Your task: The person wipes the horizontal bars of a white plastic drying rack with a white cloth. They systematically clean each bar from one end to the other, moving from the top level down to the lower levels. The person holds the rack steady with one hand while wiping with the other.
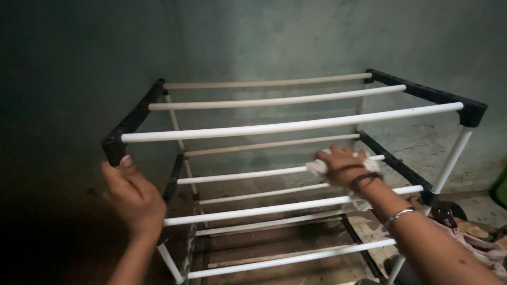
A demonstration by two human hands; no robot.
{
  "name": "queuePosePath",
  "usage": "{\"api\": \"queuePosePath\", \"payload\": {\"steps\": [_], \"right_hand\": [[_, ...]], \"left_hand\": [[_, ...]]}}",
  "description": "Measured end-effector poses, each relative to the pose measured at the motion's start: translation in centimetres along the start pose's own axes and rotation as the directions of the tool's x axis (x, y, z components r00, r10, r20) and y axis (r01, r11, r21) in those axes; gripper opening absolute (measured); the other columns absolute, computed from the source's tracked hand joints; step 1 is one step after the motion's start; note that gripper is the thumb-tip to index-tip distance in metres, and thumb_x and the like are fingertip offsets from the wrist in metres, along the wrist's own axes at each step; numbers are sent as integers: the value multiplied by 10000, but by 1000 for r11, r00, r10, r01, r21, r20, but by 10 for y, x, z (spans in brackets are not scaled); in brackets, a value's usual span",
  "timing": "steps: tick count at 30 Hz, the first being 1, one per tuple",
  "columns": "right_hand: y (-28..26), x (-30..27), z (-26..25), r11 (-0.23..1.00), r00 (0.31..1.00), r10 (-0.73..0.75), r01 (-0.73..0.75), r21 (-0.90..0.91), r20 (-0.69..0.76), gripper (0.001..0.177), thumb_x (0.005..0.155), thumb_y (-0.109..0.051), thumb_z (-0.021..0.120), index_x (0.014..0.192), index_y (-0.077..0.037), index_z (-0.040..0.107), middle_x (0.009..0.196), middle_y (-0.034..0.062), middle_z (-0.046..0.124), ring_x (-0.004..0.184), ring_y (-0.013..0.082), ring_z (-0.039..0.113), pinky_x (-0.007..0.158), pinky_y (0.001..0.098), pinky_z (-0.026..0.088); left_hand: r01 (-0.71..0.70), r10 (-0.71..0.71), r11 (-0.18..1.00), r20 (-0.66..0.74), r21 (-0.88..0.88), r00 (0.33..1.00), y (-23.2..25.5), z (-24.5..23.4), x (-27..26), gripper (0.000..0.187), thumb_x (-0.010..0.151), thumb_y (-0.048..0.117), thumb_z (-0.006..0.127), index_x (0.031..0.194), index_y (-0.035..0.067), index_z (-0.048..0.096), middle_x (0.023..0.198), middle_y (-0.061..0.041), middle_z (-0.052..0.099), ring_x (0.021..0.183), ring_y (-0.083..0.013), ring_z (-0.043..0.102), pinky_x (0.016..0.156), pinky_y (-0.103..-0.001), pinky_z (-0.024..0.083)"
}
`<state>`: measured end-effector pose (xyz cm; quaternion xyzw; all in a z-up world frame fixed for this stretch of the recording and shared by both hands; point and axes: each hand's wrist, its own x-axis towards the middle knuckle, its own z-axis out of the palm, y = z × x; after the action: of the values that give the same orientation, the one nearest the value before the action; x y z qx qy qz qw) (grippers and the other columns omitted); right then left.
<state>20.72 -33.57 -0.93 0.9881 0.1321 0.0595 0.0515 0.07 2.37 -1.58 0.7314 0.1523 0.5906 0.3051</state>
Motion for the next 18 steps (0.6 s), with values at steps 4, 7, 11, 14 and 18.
{"api": "queuePosePath", "payload": {"steps": [4, 7, 11, 14, 18], "right_hand": [[55, 7, 13, 987, 989, 140, -143, -68, -51, 393, 945, -422, 671, 1325, -402, 573, 1466, 76, 504, 1360, 372, 517, 1067, 657, 420], [88, 12, 26, 998, 995, 41, -46, -46, -92, 517, 900, -290, 688, 1363, -462, 536, 1504, 63, 474, 1324, 405, 523, 1055, 617, 449], [89, 51, 19, 978, 996, 35, -17, 209, -83, 584, 868, -249, 706, 1413, -325, 509, 1409, 136, 515, 1241, 396, 564, 1018, 584, 481], [53, 69, -2, 831, 945, -47, 216, 513, -323, 713, 857, -327, 726, 1430, -38, 416, 1172, 256, 633, 1041, 415, 666, 911, 515, 549], [-66, 56, -25, 763, 758, -121, 484, 428, -641, 696, 776, -263, 834, 1351, -49, 504, 1242, 266, 619, 1160, 457, 610, 956, 529, 498]], "left_hand": [[-73, 74, 996, -25, 44, 997, -4, 1, -1, 405, 1190, 406, 296, 1138, 40, 462, 677, -39, 547, 506, -171, 586, 451, -317, 456], [-55, 55, 998, -51, -5, 997, -3, 3, -1, 408, 1185, 411, 301, 1125, 44, 469, 691, -35, 567, 522, -171, 601, 424, -321, 443], [4, -5, 1000, -64, -11, 998, -3, 5, 0, 379, 1164, 381, 328, 1093, 41, 480, 638, -58, 560, 480, -197, 593, 399, -333, 405], [-45, 37, 996, -101, -77, 994, -3, 7, 0, 357, 1164, 352, 363, 1073, 26, 477, 633, -65, 561, 511, -198, 617, 418, -340, 387], [-86, 70, 990, -141, -115, 988, -3, 8, -2, 361, 1180, 344, 395, 1050, 15, 470, 671, -95, 552, 560, -228, 612, 473, -368, 396]]}}
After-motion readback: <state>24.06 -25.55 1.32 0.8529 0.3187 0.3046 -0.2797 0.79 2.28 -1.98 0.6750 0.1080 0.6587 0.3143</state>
